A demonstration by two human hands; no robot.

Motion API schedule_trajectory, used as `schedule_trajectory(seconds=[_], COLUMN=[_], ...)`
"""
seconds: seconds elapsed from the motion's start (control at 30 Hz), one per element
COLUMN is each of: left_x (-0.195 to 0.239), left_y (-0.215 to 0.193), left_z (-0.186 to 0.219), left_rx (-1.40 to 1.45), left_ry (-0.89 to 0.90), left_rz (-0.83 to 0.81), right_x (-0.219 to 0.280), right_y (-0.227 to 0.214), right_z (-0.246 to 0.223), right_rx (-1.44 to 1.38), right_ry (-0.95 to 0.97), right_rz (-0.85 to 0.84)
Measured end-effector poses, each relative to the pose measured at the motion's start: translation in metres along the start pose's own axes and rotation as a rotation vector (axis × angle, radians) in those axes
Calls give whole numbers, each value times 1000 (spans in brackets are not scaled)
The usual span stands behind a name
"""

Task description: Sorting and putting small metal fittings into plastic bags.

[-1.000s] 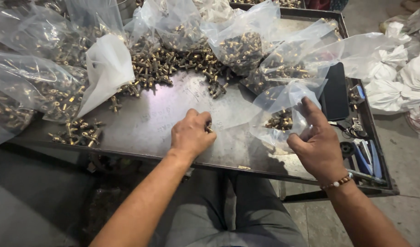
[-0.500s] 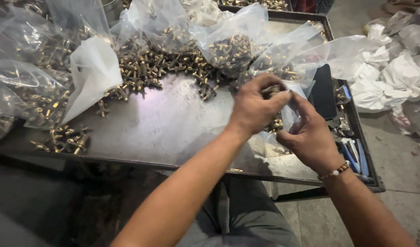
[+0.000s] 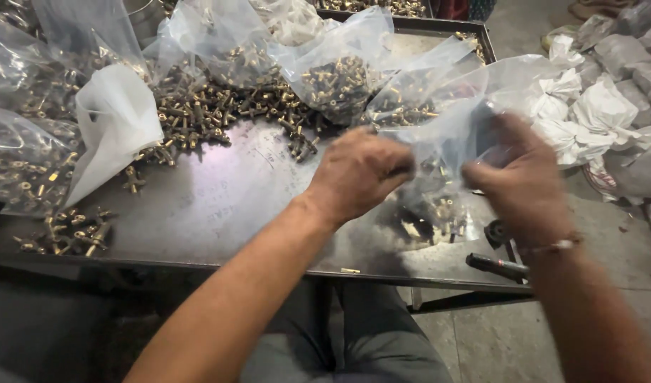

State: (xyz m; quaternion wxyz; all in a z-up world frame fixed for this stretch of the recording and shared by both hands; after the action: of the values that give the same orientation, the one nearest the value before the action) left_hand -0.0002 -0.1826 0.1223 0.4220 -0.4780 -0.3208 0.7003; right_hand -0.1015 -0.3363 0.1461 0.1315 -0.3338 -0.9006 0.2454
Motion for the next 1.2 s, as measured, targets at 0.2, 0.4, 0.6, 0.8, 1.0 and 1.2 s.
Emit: schedule_trajectory(seconds=[0.2, 0.4, 0.6, 0.8, 1.0, 1.2], left_x=[37, 163, 316, 387, 366, 277], left_y=[-52, -67, -134, -166, -129, -86], left_z=[23, -54, -138, -162, -170, -121], left_rx=[47, -55, -546, -537, -446, -158], left_ry=[100, -273, -905, -1175, -1017, -777], left_rz=[533, 556, 84, -178, -217, 32], right_x=[5, 28, 66, 36, 48, 44], right_y=[-14, 38, 53, 68, 67, 67], right_z=[-19, 76, 55, 141, 109, 111], right_rx=[6, 69, 159, 13, 113, 256], right_ry=[-342, -151, -419, -188, -346, -214], right_rz=[126, 57, 145, 144, 180, 190])
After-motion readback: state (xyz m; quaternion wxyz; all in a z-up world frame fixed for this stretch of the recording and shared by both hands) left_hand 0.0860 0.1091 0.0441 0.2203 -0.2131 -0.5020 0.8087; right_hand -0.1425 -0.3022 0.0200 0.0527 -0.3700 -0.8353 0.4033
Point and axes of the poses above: each hand's wrist, its own x-axis away from the middle knuckle, its own y-axis out of the palm, z = x × y, the point moved 8 cm from there along -x, towards the middle knuckle, and after that the axes turned 12 degrees about y, right-handed, at the moved point
